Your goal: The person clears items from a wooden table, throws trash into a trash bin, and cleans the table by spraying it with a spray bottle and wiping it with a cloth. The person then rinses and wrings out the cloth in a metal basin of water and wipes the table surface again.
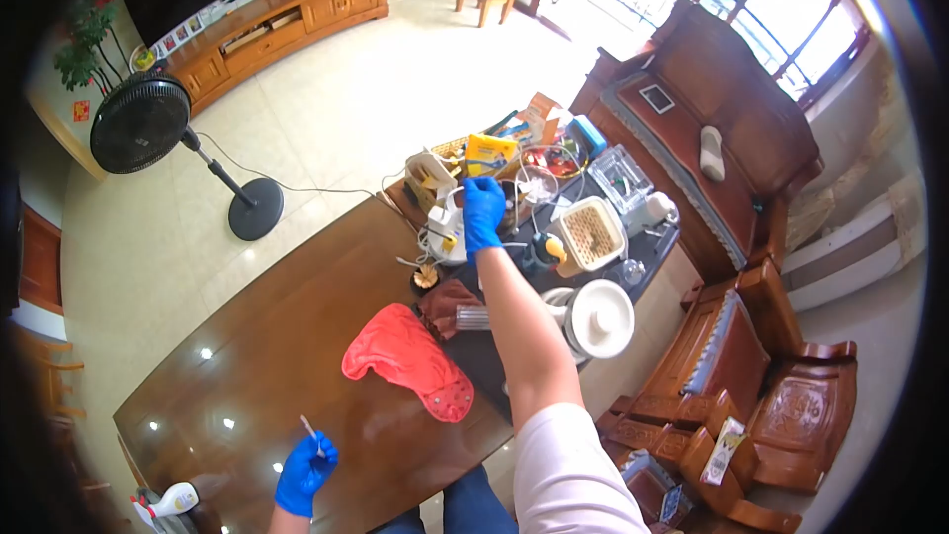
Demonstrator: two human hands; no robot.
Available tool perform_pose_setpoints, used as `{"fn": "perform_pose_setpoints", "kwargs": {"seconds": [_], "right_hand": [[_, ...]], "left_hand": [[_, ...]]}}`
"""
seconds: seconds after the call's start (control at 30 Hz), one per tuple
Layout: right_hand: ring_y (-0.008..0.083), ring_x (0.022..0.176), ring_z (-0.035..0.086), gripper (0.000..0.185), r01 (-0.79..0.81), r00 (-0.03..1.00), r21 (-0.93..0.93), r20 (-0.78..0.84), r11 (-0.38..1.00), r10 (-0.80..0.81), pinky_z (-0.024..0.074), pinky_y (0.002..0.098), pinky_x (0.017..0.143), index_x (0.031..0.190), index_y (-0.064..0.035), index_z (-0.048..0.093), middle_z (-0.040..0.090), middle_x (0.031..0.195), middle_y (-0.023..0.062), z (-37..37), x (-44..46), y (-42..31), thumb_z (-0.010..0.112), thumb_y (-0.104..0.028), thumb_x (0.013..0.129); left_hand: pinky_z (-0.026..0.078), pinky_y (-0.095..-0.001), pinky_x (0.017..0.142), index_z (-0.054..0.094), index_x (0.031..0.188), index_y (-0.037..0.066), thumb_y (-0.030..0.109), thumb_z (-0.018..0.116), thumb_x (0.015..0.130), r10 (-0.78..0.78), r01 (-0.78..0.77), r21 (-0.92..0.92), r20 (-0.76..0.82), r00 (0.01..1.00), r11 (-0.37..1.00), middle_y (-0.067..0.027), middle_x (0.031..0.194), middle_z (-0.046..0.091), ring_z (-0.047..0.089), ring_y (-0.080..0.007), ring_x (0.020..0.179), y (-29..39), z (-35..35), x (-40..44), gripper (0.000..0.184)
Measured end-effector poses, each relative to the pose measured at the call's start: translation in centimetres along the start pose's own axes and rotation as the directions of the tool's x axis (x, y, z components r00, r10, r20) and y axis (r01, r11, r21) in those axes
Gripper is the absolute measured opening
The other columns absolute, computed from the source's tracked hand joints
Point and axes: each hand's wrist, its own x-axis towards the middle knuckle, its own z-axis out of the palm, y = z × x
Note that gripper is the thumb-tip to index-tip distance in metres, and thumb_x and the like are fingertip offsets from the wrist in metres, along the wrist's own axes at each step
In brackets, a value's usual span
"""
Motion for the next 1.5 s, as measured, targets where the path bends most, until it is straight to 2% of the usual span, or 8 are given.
{"fn": "perform_pose_setpoints", "kwargs": {"seconds": [0.23,0.63,0.8,0.87,0.93,1.0,1.17,1.5], "right_hand": [[0.0301,0.074,0.065,0.018,0.268,0.956,-0.739,0.284,0.618,-0.075,0.0499,0.0393,0.070,0.078,-0.0123,0.069,0.067,0.080,0.0124,3.8,10.6,3.1,0.072,-0.029,0.072],[0.0317,0.064,0.060,0.026,0.563,0.791,-0.797,0.442,0.218,-0.424,0.0500,0.0399,0.063,0.092,-0.0086,0.064,0.060,0.070,0.0121,4.8,20.7,14.7,0.047,-0.029,0.090],[0.0179,0.083,0.063,0.023,0.210,0.857,0.155,0.445,0.965,-0.258,0.0542,0.0316,0.066,0.106,0.0021,0.059,0.063,0.096,0.0104,3.1,0.5,-0.7,0.044,-0.010,0.093],[0.0149,0.088,0.058,0.024,0.542,0.722,0.022,0.500,0.840,-0.479,0.0473,0.0268,0.074,0.111,-0.0011,0.060,0.062,0.101,0.0063,2.1,-12.6,-2.2,0.045,-0.008,0.094],[0.0145,0.080,0.057,0.024,0.650,0.505,-0.288,0.855,0.703,-0.117,0.0451,0.0258,0.069,0.099,0.0004,0.062,0.062,0.094,0.0064,-0.7,-28.1,-4.4,0.041,-0.010,0.095],[0.0148,0.076,0.057,0.021,-0.384,0.287,-0.091,0.934,0.919,0.213,0.0457,0.0272,0.069,0.093,-0.0002,0.063,0.062,0.088,0.0058,-7.0,-50.2,-2.0,0.044,-0.009,0.091],[0.0196,0.072,0.063,0.010,0.341,-0.281,-0.098,0.938,0.935,0.201,0.0501,0.0322,0.068,0.086,0.0021,0.066,0.065,0.078,0.0098,-14.7,-72.9,-10.3,0.056,0.000,0.083],[0.0315,0.072,0.061,0.033,0.692,-0.579,0.247,0.750,0.678,0.319,0.0485,0.0433,0.063,0.087,-0.0084,0.065,0.066,0.080,0.0136,-8.5,-90.4,-8.8,0.046,-0.035,0.093]], "left_hand": [[0.047,-0.0323,0.081,0.054,0.097,0.002,0.004,0.058,0.087,0.043,-0.097,-0.295,-0.184,0.982,0.951,-0.0085,0.089,0.055,0.053,-0.0207,0.085,-5.5,-2.0,-3.9,0.011],[0.043,-0.0299,0.071,0.050,0.082,0.006,0.016,0.058,0.089,0.115,-0.221,-0.295,-0.339,0.934,0.930,-0.0053,0.073,0.046,0.047,-0.0179,0.074,-8.8,-1.6,-3.8,0.014],[0.044,-0.0272,0.076,0.050,0.084,0.005,0.010,0.053,0.093,0.334,-0.494,-0.438,-0.393,0.857,0.751,-0.0033,0.076,0.045,0.046,-0.0145,0.074,-8.2,-4.0,-9.4,0.011],[0.047,-0.0280,0.077,0.052,0.086,0.005,0.010,0.054,0.093,0.437,-0.620,-0.371,-0.469,0.768,0.692,-0.0038,0.078,0.049,0.051,-0.0149,0.077,-8.4,-6.4,-12.9,0.009],[0.050,-0.0310,0.078,0.055,0.091,0.003,0.010,0.055,0.092,0.498,-0.689,-0.371,-0.491,0.714,0.622,-0.0063,0.084,0.055,0.057,-0.0186,0.081,-10.0,-10.7,-16.9,0.007],[0.051,-0.0324,0.078,0.056,0.093,0.002,0.010,0.055,0.091,0.563,-0.770,-0.394,-0.528,0.636,0.501,-0.0078,0.085,0.057,0.059,-0.0204,0.080,-13.4,-16.6,-23.8,0.008],[0.050,-0.0322,0.074,0.056,0.094,0.000,0.009,0.054,0.091,0.559,-0.806,-0.471,-0.583,0.590,0.359,-0.0083,0.083,0.058,0.059,-0.0203,0.077,-19.6,-25.2,-36.6,0.010],[0.052,-0.0312,0.082,0.060,0.091,0.000,0.009,0.060,0.088,0.481,-0.976,-0.196,-0.867,0.128,-0.092,-0.0073,0.084,0.061,0.060,-0.0189,0.082,-23.5,-41.4,-68.7,0.009]]}}
